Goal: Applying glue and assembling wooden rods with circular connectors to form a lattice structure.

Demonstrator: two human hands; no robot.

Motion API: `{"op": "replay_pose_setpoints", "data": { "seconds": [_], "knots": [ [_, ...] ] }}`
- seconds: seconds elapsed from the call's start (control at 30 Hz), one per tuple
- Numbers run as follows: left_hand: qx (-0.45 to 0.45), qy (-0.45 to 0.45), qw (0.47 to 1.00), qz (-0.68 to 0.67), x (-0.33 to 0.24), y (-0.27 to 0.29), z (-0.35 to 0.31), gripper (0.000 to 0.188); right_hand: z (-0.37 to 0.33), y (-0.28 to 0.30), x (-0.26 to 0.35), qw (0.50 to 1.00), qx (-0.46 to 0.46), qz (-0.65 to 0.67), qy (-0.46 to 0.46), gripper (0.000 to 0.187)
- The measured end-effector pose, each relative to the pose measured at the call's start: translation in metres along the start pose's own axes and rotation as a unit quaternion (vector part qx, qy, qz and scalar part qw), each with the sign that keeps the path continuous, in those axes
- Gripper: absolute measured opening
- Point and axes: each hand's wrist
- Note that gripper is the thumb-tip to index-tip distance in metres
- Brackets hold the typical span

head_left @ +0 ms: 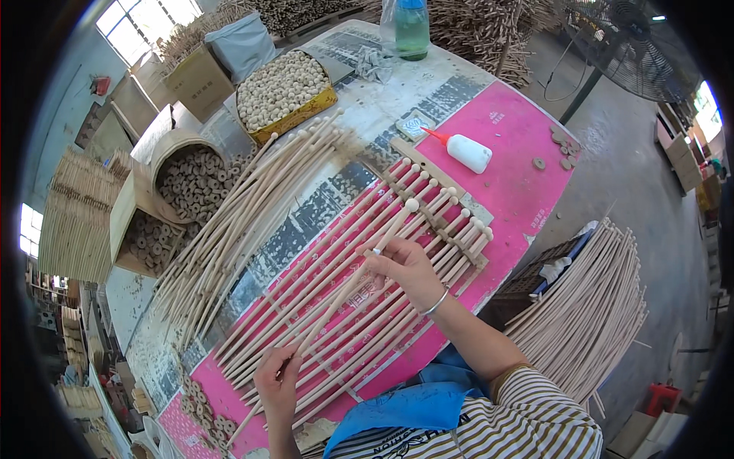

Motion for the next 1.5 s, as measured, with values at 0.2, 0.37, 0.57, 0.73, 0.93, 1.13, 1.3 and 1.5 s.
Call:
{"op": "replay_pose_setpoints", "data": {
  "seconds": [0.2,0.37,0.57,0.73,0.93,1.13,1.3,1.5],
  "knots": [
    [-0.010,-0.007,1.000,-0.014,-0.001,-0.001,0.000,0.022,0.002,0.012,-0.001,0.999,-0.005,-0.039,-0.027,0.028],
    [-0.007,0.000,1.000,-0.014,0.007,0.000,0.002,0.022,-0.001,0.004,0.018,0.999,0.027,0.017,-0.023,0.029],
    [-0.016,-0.003,0.999,-0.031,0.010,-0.002,0.008,0.022,0.001,0.014,0.005,0.998,-0.018,-0.042,-0.035,0.041],
    [-0.008,0.004,1.000,-0.014,0.012,0.001,0.011,0.023,0.003,0.014,0.006,1.000,0.005,0.009,-0.029,0.033],
    [0.005,0.014,1.000,0.008,0.010,0.000,0.022,0.024,0.011,0.020,-0.006,0.998,-0.042,-0.050,-0.019,0.027],
    [-0.009,-0.042,0.998,0.044,0.016,-0.001,0.056,0.017,0.012,0.017,-0.005,0.989,-0.138,-0.061,-0.002,0.029],
    [-0.030,-0.087,0.995,0.036,0.033,-0.019,0.129,0.017,0.003,0.004,-0.009,0.995,-0.048,-0.074,-0.045,0.022],
    [0.005,-0.067,0.998,-0.010,0.046,-0.067,0.199,0.018,-0.004,0.002,-0.018,0.997,-0.007,-0.049,-0.067,0.025]
  ]
}}
Point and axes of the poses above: each hand's wrist, its own z-axis towards the middle knuckle, its own y-axis out of the back of the hand, x = y × z, and after that the axes turned 3 degrees about y, right-handed
